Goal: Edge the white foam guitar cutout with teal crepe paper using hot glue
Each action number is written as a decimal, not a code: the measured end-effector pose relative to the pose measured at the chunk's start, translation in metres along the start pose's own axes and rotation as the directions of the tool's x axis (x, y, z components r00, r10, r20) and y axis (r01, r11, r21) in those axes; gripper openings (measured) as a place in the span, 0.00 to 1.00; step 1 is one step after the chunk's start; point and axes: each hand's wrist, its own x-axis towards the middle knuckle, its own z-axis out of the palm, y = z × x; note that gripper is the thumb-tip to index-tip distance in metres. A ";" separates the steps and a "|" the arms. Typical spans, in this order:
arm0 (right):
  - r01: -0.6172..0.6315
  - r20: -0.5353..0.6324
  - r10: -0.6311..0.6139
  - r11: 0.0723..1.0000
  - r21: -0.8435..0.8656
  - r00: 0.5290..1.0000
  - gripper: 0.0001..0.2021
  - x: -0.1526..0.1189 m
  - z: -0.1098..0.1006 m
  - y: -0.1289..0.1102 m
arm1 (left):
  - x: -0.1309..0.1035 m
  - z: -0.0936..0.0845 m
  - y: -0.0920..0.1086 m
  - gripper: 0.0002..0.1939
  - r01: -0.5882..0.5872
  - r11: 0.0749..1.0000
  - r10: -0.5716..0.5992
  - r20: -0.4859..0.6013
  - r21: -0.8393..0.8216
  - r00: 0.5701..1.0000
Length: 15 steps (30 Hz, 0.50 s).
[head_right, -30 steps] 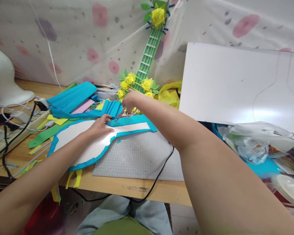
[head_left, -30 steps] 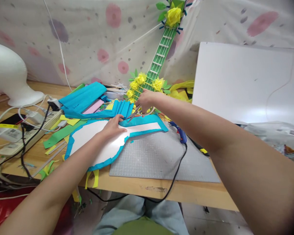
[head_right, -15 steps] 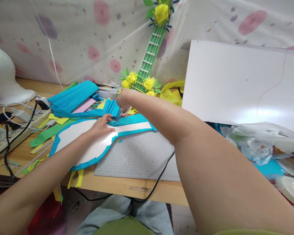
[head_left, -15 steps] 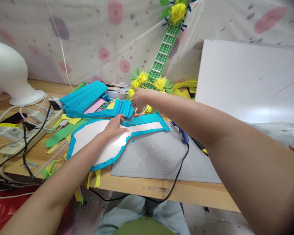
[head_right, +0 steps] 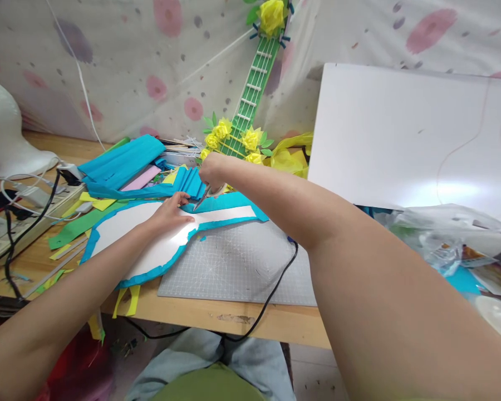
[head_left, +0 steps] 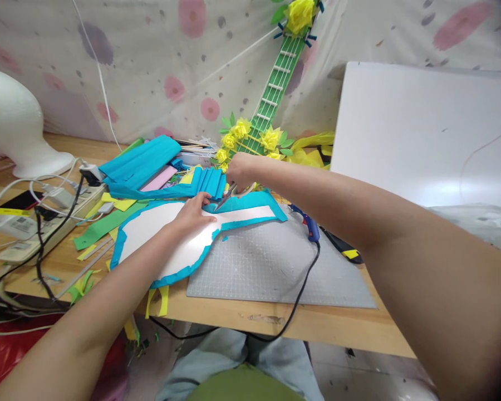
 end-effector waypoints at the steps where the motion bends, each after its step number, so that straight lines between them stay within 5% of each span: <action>1: 0.003 -0.009 -0.003 1.000 0.004 1.000 0.12 -0.002 0.001 -0.001 | 0.000 0.000 0.000 0.34 0.006 1.000 -0.006 0.000 0.003 1.000; 6: -0.061 -0.056 0.067 0.993 0.097 0.996 0.13 -0.018 0.003 -0.001 | 0.001 0.000 -0.001 0.34 -0.010 1.000 0.010 -0.002 0.006 1.000; 15: -0.278 0.045 0.275 0.952 0.127 0.960 0.16 -0.048 0.014 -0.007 | -0.001 -0.003 0.001 0.35 -0.043 0.999 0.043 0.011 0.015 0.999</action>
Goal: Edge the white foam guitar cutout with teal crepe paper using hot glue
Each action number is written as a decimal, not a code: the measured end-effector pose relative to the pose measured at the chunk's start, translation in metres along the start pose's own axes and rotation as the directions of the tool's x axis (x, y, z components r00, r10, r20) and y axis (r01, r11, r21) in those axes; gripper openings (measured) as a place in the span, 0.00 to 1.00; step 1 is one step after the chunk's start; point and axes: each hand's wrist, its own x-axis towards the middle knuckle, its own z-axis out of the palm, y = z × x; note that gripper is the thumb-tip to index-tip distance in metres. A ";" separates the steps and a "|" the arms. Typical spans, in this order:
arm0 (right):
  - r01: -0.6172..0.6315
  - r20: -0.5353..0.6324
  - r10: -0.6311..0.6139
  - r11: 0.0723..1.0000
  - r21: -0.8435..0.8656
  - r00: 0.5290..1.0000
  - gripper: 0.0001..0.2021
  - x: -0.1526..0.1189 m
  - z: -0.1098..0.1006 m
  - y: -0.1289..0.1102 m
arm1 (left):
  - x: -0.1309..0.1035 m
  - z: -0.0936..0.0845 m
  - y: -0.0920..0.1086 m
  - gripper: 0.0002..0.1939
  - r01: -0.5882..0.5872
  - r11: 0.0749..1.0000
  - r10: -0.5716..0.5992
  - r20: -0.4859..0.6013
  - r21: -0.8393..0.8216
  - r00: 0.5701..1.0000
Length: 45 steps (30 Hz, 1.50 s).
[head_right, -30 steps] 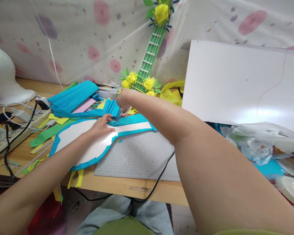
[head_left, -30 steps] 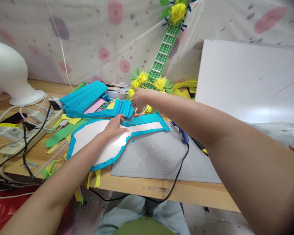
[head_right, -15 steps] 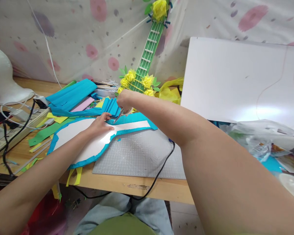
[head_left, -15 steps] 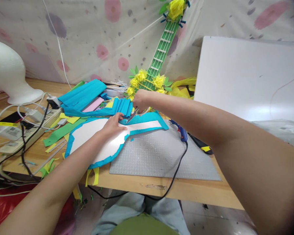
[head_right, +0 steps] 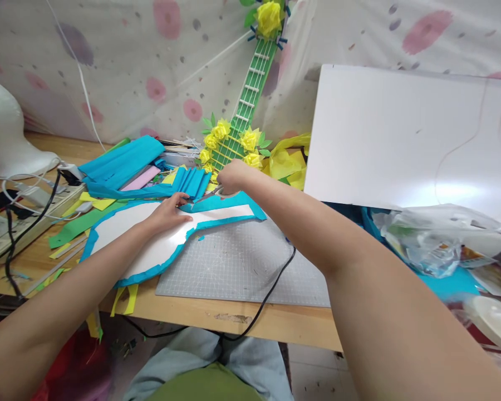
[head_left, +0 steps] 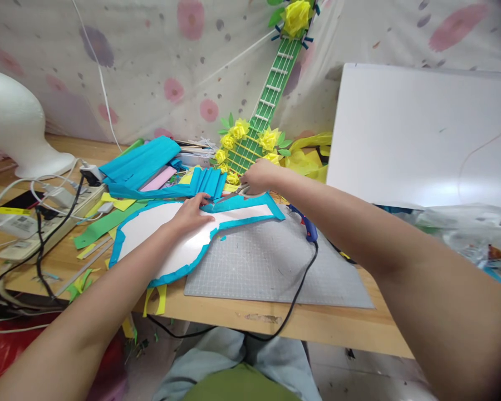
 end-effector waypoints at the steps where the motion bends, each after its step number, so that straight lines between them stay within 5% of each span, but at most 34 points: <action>1: -0.013 -0.008 0.013 1.000 -0.002 1.000 0.16 -0.004 0.004 0.001 | 0.000 -0.001 0.001 0.35 0.008 1.000 -0.008 0.004 0.016 1.000; 10: -0.004 -0.053 0.010 0.995 0.100 0.999 0.23 -0.035 0.032 0.002 | 0.004 0.001 -0.002 0.35 0.032 0.999 -0.033 0.049 0.018 0.998; 27: 0.140 -0.021 -0.143 0.985 -0.104 0.990 0.16 0.010 0.000 -0.016 | -0.001 0.004 -0.003 0.32 0.003 0.999 -0.002 -0.028 0.043 1.000; 45: 0.160 -0.010 -0.163 0.977 -0.141 0.987 0.15 0.018 0.000 -0.017 | 0.002 0.006 -0.006 0.28 -0.053 0.998 0.054 -0.055 0.033 0.997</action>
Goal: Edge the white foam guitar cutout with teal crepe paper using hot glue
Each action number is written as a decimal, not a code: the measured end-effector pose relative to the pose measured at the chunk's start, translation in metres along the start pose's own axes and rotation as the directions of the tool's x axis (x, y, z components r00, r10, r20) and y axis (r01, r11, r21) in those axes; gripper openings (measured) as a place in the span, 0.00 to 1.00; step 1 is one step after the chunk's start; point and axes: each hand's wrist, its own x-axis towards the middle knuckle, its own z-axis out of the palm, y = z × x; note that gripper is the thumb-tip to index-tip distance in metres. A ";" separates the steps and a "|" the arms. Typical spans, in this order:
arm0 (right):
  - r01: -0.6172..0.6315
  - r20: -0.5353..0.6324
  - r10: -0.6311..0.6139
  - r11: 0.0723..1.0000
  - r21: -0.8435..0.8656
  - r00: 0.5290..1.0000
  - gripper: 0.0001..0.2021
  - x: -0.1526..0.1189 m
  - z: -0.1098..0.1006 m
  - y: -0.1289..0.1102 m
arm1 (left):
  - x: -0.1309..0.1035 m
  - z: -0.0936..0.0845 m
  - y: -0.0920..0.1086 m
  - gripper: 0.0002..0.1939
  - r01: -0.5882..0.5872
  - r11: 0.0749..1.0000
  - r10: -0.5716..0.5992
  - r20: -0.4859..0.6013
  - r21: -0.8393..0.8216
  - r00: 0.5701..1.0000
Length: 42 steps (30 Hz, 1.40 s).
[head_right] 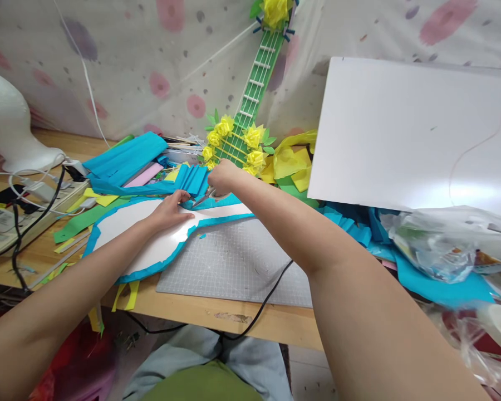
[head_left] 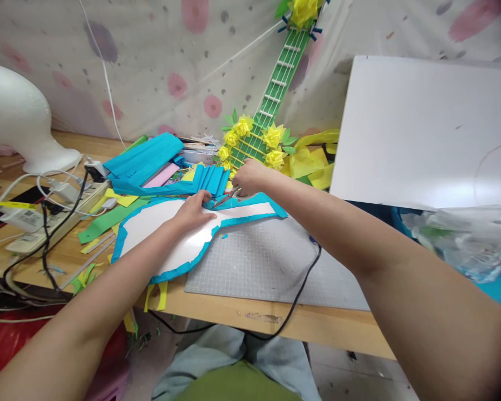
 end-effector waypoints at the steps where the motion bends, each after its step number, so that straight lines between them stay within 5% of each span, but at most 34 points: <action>1: 0.002 0.003 -0.002 1.000 0.002 1.000 0.15 0.000 -0.001 0.000 | 0.000 0.000 0.000 0.28 0.002 1.000 -0.002 0.002 0.002 1.000; 7: -0.010 -0.009 0.010 0.999 0.052 1.000 0.14 -0.006 -0.001 0.003 | 0.001 -0.001 0.000 0.28 0.018 1.000 -0.018 0.012 -0.013 1.000; 13: -0.217 0.050 0.211 0.955 0.204 0.976 0.18 -0.051 0.015 -0.004 | -0.002 -0.004 0.006 0.27 0.040 0.999 -0.040 0.004 -0.020 0.999; 20: -0.265 0.107 0.242 0.883 0.387 0.964 0.16 -0.124 0.081 -0.041 | -0.002 -0.006 0.009 0.31 0.078 0.997 -0.077 0.024 -0.014 0.997; 25: -0.171 0.041 0.173 0.854 0.491 0.984 0.10 -0.135 0.124 -0.055 | -0.001 -0.005 0.009 0.29 0.090 0.992 -0.091 0.013 0.086 0.996; 31: -0.225 0.213 0.126 0.807 0.547 0.969 0.15 -0.118 0.099 -0.030 | -0.003 -0.006 0.010 0.28 0.136 0.988 -0.140 0.056 0.069 0.989; 35: -0.201 -0.057 0.291 0.775 0.599 0.955 0.15 -0.071 0.063 -0.017 | -0.001 -0.003 0.005 0.28 0.114 0.993 -0.116 0.056 0.034 0.992; 38: -0.032 -0.230 0.211 0.799 0.601 0.950 0.20 -0.019 0.051 -0.021 | -0.001 -0.002 0.003 0.28 0.096 0.995 -0.097 0.042 0.031 0.994; 42: -0.046 -0.132 0.153 0.806 0.591 0.979 0.25 0.033 0.049 -0.028 | -0.002 -0.003 0.004 0.27 0.072 0.997 -0.073 0.029 0.037 0.997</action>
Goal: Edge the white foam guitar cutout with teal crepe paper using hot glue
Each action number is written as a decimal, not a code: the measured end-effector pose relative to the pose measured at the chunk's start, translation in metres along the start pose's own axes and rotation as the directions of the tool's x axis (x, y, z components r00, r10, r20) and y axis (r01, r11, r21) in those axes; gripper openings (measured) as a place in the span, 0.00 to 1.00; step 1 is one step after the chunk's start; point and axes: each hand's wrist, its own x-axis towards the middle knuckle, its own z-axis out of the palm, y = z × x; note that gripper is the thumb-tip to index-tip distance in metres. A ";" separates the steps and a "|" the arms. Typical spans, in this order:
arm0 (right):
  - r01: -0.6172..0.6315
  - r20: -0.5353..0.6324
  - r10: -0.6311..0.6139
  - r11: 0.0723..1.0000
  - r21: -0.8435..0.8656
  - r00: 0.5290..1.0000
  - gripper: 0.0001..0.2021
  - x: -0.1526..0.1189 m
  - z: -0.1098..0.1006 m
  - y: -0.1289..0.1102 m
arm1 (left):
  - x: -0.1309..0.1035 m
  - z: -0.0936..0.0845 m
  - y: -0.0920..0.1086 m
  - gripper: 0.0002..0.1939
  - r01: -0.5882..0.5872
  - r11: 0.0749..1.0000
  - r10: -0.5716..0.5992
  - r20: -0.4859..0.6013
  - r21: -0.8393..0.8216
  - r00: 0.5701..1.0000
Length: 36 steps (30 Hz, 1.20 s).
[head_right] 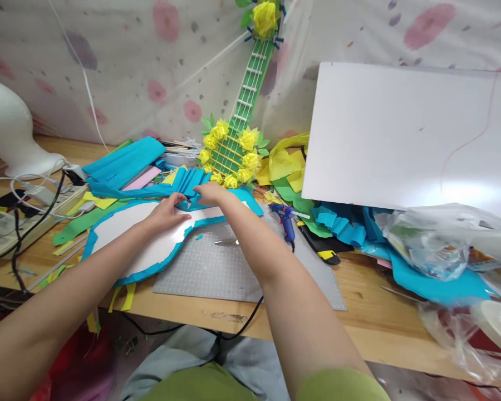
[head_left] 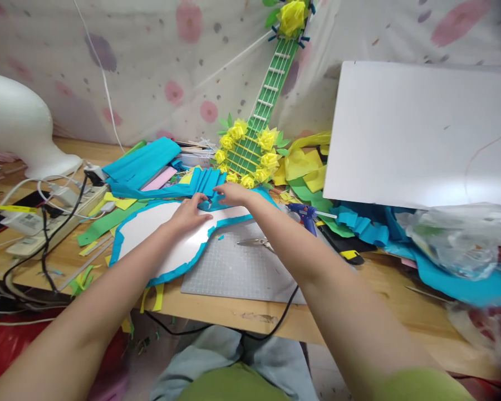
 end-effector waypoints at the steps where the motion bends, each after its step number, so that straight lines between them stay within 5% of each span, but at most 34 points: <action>1: -0.014 0.029 0.014 1.000 -0.011 0.999 0.23 0.006 0.002 0.000 | 0.000 0.000 0.000 0.27 -0.004 1.000 0.004 -0.001 0.000 1.000; 7: 0.022 -0.003 -0.022 0.997 -0.069 1.000 0.12 -0.009 0.007 -0.002 | 0.001 0.003 -0.002 0.27 0.027 0.999 -0.028 -0.025 -0.031 0.999; 15: -0.099 -0.119 0.085 0.989 -0.112 0.989 0.15 -0.058 0.036 -0.027 | 0.007 0.004 -0.001 0.17 -0.047 0.999 0.046 0.034 0.020 0.998; 28: -0.103 -0.195 0.106 0.994 0.024 0.975 0.17 -0.081 0.071 -0.043 | 0.007 0.006 -0.002 0.11 -0.217 0.976 0.217 0.002 0.022 0.976; 36: -0.086 -0.238 0.089 0.996 0.025 0.967 0.16 -0.082 0.072 -0.043 | 0.004 0.010 0.023 0.24 -0.438 0.868 0.383 0.248 0.235 0.890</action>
